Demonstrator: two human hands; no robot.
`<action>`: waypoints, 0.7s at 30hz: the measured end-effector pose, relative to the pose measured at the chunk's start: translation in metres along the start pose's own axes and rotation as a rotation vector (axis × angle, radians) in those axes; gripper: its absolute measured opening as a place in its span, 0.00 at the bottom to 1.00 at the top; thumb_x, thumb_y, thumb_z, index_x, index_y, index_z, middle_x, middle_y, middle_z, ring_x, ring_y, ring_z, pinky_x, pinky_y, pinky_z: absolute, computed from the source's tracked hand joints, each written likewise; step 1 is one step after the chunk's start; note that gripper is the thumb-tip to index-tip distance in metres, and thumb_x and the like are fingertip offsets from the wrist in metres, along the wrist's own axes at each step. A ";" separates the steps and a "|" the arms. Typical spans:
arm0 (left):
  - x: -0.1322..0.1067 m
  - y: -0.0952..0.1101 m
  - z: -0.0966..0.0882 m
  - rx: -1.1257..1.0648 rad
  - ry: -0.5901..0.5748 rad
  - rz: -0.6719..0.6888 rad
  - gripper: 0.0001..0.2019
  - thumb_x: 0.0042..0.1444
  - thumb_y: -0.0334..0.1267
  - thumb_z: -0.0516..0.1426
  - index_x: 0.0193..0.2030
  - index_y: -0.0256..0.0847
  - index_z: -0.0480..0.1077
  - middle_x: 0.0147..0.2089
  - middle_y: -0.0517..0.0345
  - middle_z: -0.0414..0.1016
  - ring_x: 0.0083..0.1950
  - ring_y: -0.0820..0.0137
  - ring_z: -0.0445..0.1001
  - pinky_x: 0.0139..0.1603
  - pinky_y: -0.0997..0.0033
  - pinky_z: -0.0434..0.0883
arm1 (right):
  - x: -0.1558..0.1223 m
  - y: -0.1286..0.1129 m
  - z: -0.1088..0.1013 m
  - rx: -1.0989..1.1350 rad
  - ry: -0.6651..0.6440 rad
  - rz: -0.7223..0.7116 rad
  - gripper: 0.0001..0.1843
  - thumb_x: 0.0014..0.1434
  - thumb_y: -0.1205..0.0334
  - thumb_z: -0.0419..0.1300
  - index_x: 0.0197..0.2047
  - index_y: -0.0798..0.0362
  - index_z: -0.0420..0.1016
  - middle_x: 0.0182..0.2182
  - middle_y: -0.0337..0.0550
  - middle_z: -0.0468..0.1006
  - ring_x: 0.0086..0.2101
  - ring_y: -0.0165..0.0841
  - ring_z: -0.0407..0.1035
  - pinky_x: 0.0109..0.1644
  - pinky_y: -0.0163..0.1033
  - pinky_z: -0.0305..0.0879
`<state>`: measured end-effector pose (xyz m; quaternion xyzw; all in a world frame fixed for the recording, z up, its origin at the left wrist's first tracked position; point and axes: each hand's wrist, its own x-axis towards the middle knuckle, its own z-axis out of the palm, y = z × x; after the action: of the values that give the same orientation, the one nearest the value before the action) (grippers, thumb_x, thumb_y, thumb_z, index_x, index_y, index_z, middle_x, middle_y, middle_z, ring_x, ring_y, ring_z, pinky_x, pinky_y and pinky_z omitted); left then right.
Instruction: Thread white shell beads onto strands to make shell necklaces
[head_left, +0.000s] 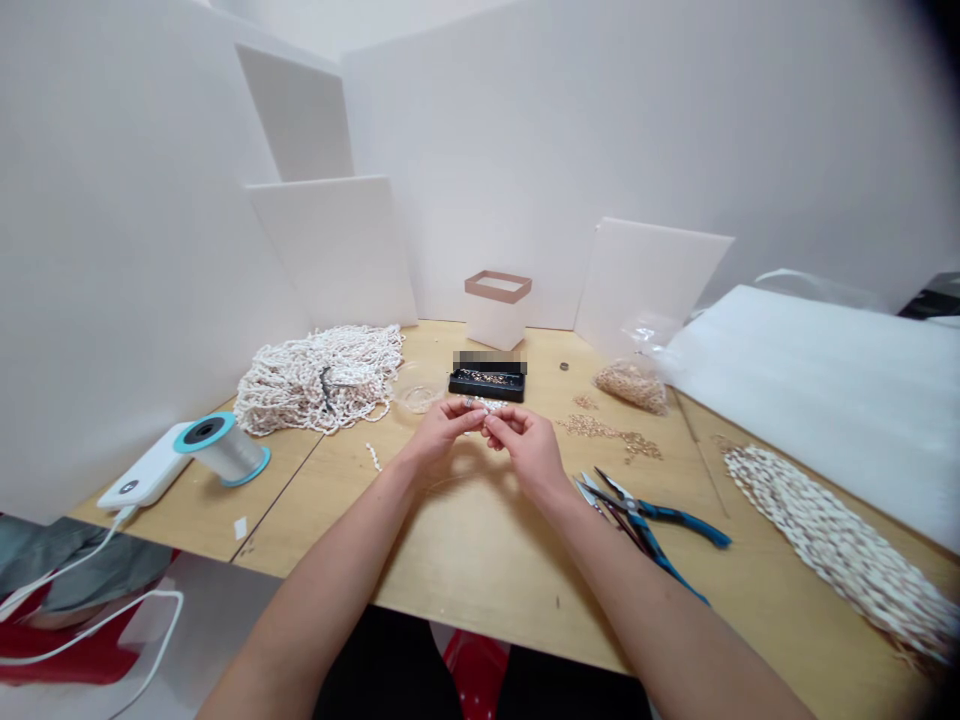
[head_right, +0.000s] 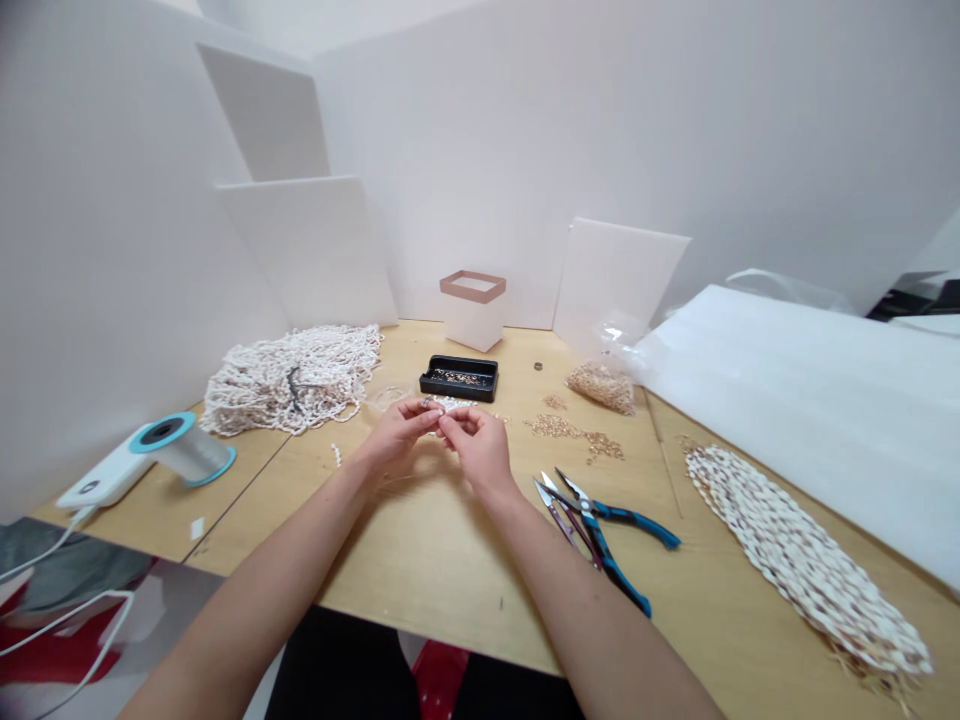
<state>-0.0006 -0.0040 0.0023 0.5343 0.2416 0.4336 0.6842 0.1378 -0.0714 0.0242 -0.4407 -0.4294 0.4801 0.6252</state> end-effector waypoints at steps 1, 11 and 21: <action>-0.001 0.001 0.001 -0.014 -0.015 -0.005 0.11 0.48 0.40 0.67 0.34 0.34 0.76 0.30 0.54 0.75 0.31 0.70 0.72 0.40 0.66 0.68 | 0.000 0.000 0.000 0.004 -0.002 -0.002 0.10 0.49 0.58 0.68 0.29 0.57 0.77 0.23 0.42 0.77 0.24 0.28 0.66 0.31 0.35 0.63; -0.001 0.000 0.000 -0.166 0.021 -0.052 0.10 0.46 0.36 0.68 0.34 0.34 0.76 0.33 0.55 0.76 0.34 0.72 0.73 0.41 0.67 0.69 | 0.001 0.006 0.000 0.048 -0.011 0.014 0.15 0.48 0.55 0.70 0.35 0.57 0.78 0.27 0.44 0.80 0.25 0.29 0.69 0.33 0.37 0.66; 0.001 -0.003 -0.001 -0.189 0.004 -0.082 0.11 0.45 0.37 0.69 0.33 0.34 0.77 0.30 0.55 0.76 0.32 0.72 0.73 0.42 0.67 0.69 | 0.000 0.003 0.000 0.035 0.004 0.027 0.14 0.48 0.55 0.69 0.32 0.57 0.77 0.26 0.44 0.79 0.24 0.29 0.69 0.33 0.36 0.66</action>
<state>0.0001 -0.0025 -0.0002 0.4563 0.2228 0.4271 0.7482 0.1368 -0.0711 0.0211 -0.4364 -0.4139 0.4949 0.6271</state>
